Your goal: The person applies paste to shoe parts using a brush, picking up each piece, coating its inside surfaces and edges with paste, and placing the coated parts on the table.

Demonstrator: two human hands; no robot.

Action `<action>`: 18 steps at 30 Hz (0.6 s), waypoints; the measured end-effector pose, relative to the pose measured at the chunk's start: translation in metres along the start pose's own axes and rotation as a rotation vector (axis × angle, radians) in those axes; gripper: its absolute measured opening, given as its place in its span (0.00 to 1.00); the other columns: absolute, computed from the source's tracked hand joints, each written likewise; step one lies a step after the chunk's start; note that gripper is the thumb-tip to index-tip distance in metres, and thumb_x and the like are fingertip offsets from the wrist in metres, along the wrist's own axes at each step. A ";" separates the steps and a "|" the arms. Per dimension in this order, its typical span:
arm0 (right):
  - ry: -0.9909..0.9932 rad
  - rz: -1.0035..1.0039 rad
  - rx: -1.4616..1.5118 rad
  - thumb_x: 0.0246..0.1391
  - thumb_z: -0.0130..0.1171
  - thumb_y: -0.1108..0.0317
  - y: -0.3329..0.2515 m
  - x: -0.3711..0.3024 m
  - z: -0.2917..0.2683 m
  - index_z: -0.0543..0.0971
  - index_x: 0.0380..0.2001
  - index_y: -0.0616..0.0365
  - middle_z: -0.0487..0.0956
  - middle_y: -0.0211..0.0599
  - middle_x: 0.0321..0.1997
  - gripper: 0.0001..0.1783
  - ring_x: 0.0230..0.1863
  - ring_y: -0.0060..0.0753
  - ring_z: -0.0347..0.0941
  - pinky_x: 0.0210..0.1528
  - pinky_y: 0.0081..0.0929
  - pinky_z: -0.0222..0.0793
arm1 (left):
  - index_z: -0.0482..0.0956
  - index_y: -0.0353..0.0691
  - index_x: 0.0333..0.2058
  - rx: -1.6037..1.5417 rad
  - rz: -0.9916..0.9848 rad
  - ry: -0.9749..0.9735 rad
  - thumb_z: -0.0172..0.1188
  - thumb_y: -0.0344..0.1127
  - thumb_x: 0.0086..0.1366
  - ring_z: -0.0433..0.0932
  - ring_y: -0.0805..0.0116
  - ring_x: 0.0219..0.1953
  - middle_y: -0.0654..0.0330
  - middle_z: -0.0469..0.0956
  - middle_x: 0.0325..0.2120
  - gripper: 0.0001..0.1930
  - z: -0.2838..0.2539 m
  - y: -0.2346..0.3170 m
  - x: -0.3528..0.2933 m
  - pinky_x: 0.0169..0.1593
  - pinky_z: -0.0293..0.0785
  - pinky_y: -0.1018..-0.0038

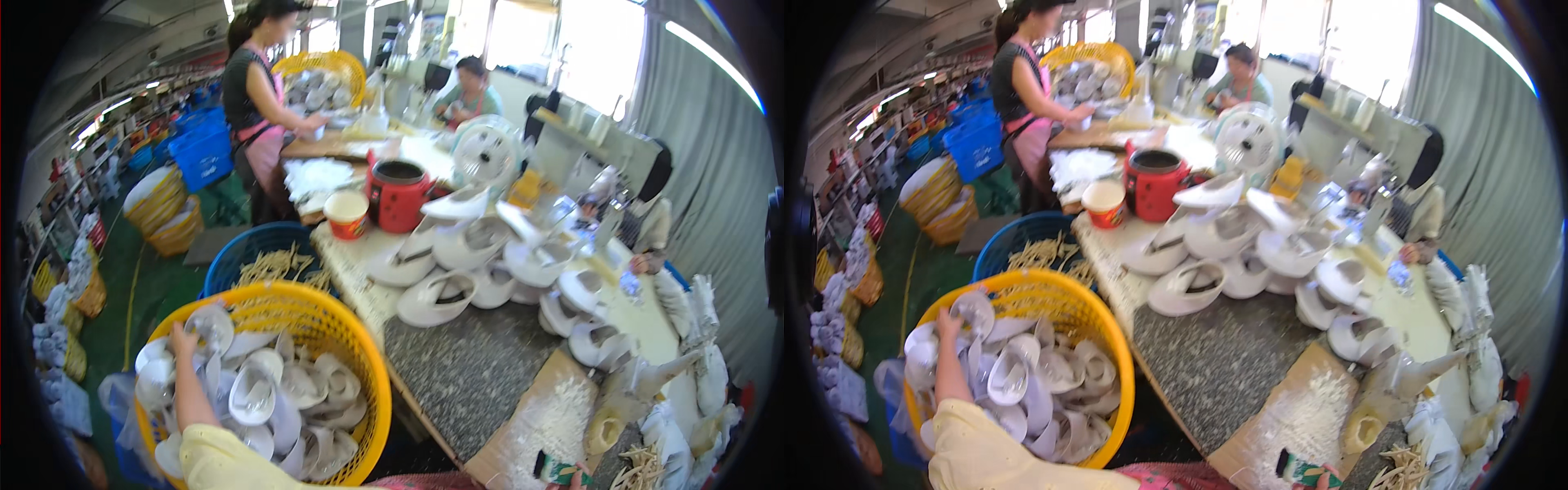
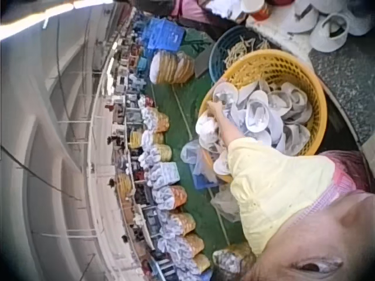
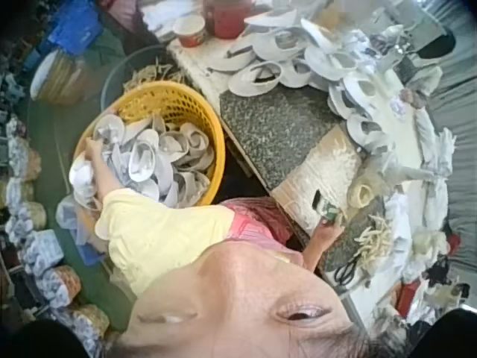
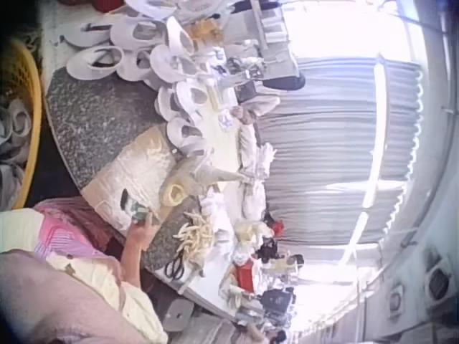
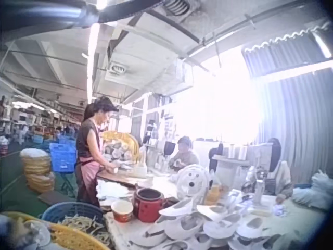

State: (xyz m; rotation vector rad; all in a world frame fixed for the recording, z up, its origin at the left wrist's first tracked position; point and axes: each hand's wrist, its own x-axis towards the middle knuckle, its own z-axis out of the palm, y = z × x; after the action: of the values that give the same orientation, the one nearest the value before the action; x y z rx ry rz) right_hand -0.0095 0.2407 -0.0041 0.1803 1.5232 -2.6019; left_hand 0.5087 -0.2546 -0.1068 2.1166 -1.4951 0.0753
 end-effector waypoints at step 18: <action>-0.141 0.078 -0.111 0.46 0.49 0.70 0.043 0.024 -0.021 0.72 0.25 0.60 0.71 0.29 0.20 0.05 0.18 0.21 0.65 0.18 0.17 0.57 | 0.66 0.38 0.29 -0.394 0.537 -0.459 0.55 0.32 0.45 0.68 0.63 0.30 0.56 0.69 0.26 0.12 -0.077 0.125 -0.113 0.34 0.63 0.74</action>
State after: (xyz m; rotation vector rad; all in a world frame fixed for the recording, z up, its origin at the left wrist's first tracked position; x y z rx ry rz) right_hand -0.0249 0.2370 -0.0549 0.0428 1.5724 -2.4075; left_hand 0.3739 -0.1522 -0.0309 1.4345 -2.1074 -0.4998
